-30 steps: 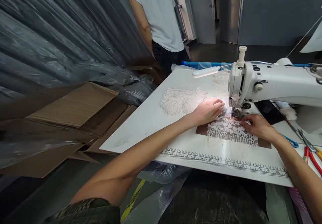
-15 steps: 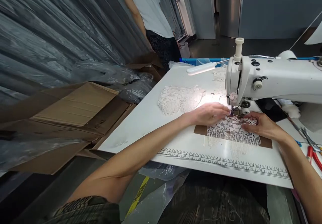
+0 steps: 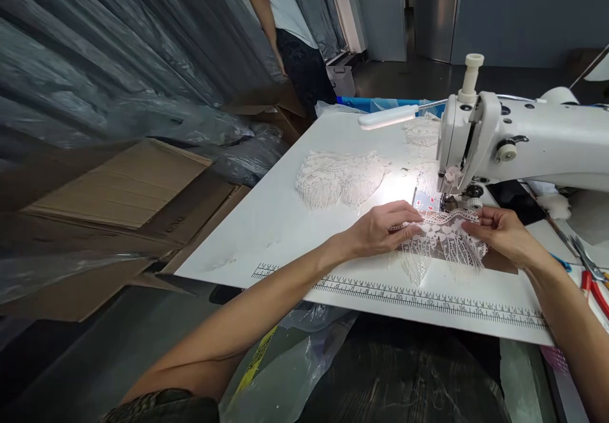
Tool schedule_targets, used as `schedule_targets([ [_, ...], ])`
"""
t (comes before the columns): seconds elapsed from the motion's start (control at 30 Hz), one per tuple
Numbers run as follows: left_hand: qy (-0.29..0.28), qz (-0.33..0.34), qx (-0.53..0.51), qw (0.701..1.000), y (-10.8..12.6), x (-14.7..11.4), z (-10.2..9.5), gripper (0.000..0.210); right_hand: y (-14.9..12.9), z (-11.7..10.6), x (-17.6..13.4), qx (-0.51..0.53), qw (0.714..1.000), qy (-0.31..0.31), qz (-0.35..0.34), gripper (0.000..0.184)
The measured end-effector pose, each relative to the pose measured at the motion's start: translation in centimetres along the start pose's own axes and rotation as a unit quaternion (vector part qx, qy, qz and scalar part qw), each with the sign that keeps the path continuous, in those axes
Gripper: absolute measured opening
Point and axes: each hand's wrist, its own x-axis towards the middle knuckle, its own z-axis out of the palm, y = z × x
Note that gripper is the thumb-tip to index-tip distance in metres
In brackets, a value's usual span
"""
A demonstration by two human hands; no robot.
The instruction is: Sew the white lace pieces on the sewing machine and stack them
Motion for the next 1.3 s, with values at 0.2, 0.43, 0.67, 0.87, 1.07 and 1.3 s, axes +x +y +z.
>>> schedule_targets([
  [0.2, -0.085, -0.261, -0.25, 0.928, 1.7, 0.1, -1.1, 0.064, -3.0, 3.9, -0.1, 0.155, 0.984, -0.057, 0.067, 0.055],
  [0.43, -0.059, -0.289, -0.13, 0.947, 1.4, -0.1, -1.5, 0.052, -0.6, 1.9, 0.1, -0.224, 0.969, 0.031, -0.1, 0.042],
  [0.67, -0.058, -0.35, -0.204, 0.912, 0.5, 0.1, -2.5, 0.06, 1.5, 3.0, 0.1, -0.366, 0.88, 0.006, -0.302, 0.038],
  [0.87, -0.056, -0.363, -0.213, 0.905, 0.8, 0.0, -2.3, 0.059, 2.3, 3.2, 0.4, -0.347, 0.889, 0.022, -0.298, 0.039],
  [1.07, -0.053, -0.399, -0.249, 0.881, 0.2, 0.0, -2.3, 0.059, 1.9, 2.5, 0.1, -0.235, 0.946, 0.031, -0.22, 0.039],
  [1.3, -0.059, -0.428, -0.217, 0.875, 0.3, 0.2, -2.4, 0.063, 2.2, 2.9, -0.1, -0.229, 0.939, 0.054, -0.249, 0.039],
])
